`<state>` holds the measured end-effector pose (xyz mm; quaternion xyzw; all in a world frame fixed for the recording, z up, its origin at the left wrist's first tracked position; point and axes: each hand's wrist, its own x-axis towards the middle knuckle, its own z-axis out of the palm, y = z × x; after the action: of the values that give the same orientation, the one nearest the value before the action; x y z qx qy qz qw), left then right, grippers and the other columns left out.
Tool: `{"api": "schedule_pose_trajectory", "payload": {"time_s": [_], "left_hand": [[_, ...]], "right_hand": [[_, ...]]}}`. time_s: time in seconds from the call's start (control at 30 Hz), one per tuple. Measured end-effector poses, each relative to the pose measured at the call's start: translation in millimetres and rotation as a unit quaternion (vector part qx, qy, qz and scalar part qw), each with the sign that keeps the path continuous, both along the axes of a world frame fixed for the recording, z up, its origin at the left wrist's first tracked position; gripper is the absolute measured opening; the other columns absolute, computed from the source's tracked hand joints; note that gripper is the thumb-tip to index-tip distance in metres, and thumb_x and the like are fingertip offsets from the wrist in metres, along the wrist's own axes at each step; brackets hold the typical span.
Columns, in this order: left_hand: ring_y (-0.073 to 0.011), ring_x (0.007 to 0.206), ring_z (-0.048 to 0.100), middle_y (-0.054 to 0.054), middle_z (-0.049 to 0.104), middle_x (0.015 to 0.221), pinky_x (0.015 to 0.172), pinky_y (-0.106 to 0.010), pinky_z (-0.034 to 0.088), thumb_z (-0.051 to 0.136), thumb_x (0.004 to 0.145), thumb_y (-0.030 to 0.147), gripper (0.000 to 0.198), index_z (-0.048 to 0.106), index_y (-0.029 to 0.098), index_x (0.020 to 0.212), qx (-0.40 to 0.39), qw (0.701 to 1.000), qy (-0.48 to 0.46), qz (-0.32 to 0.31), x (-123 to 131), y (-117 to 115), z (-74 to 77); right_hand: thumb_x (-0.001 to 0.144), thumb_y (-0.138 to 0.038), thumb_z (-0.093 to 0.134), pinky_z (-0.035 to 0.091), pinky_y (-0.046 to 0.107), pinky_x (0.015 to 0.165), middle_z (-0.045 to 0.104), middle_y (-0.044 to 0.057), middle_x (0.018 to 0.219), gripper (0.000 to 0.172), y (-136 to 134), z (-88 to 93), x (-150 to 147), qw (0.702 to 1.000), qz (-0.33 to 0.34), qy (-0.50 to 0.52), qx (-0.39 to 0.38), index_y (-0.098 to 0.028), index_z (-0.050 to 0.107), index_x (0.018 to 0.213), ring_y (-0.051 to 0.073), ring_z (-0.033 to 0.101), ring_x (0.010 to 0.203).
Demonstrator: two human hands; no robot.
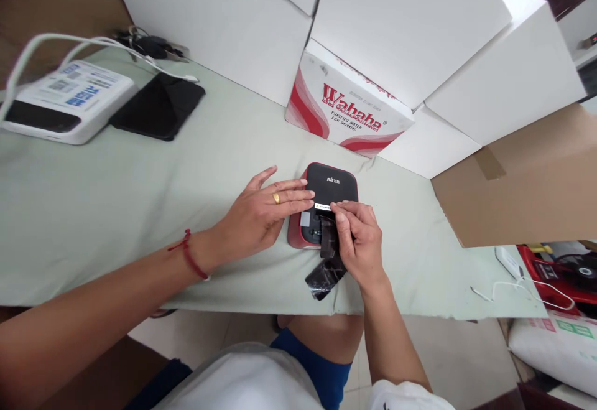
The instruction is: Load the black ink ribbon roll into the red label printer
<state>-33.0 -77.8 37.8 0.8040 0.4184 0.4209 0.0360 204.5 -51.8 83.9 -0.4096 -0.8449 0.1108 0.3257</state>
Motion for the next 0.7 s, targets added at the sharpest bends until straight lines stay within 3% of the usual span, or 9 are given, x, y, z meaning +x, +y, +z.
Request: {"api": "schedule_pose_trajectory", "payload": {"time_s": [0.13,0.3,0.5,0.7], "left_hand": [[-0.0255,0.137,0.058,-0.007,0.070,0.138,0.121,-0.059,0.034,0.045,0.090,0.002,0.048,0.066,0.020,0.129,0.021,1.000,-0.011,-0.002,2.1,2.1,-6.1],[-0.0243,0.135,0.057,-0.008,0.068,0.139,0.110,-0.045,0.050,0.048,0.095,0.005,0.040,0.068,0.020,0.126,0.086,0.996,-0.009,-0.005,3.2,-0.9,-11.9],[-0.0228,0.120,0.060,-0.011,0.071,0.121,0.096,-0.039,0.057,0.048,0.093,0.002,0.037,0.073,0.020,0.114,0.130,0.991,-0.010,0.020,0.8,-5.2,-8.6],[-0.0184,0.096,0.060,-0.009,0.070,0.104,0.082,-0.032,0.058,0.043,0.097,0.004,0.037,0.072,0.016,0.116,0.121,0.993,-0.014,-0.004,1.8,-3.9,-5.2]], "right_hand": [[0.105,-0.030,0.052,0.056,0.047,0.098,0.074,0.009,0.112,0.029,0.5,2.2,-2.1,1.000,-0.007,-0.006,-0.004,-0.028,0.077,0.120,0.024,0.067,0.113],[0.102,-0.019,0.054,0.055,0.048,0.099,0.073,0.008,0.119,0.029,-17.8,1.6,-2.7,0.999,0.012,0.016,0.027,-0.027,0.075,0.121,0.024,0.067,0.114],[0.097,-0.010,0.055,0.057,0.053,0.096,0.074,0.009,0.116,0.037,-48.7,-3.6,8.1,0.997,0.049,0.006,0.059,-0.030,0.072,0.123,0.027,0.068,0.114],[0.094,-0.007,0.059,0.058,0.054,0.095,0.074,0.009,0.116,0.041,-49.7,-10.2,10.0,0.996,0.050,0.003,0.079,-0.030,0.070,0.126,0.027,0.068,0.112]]}}
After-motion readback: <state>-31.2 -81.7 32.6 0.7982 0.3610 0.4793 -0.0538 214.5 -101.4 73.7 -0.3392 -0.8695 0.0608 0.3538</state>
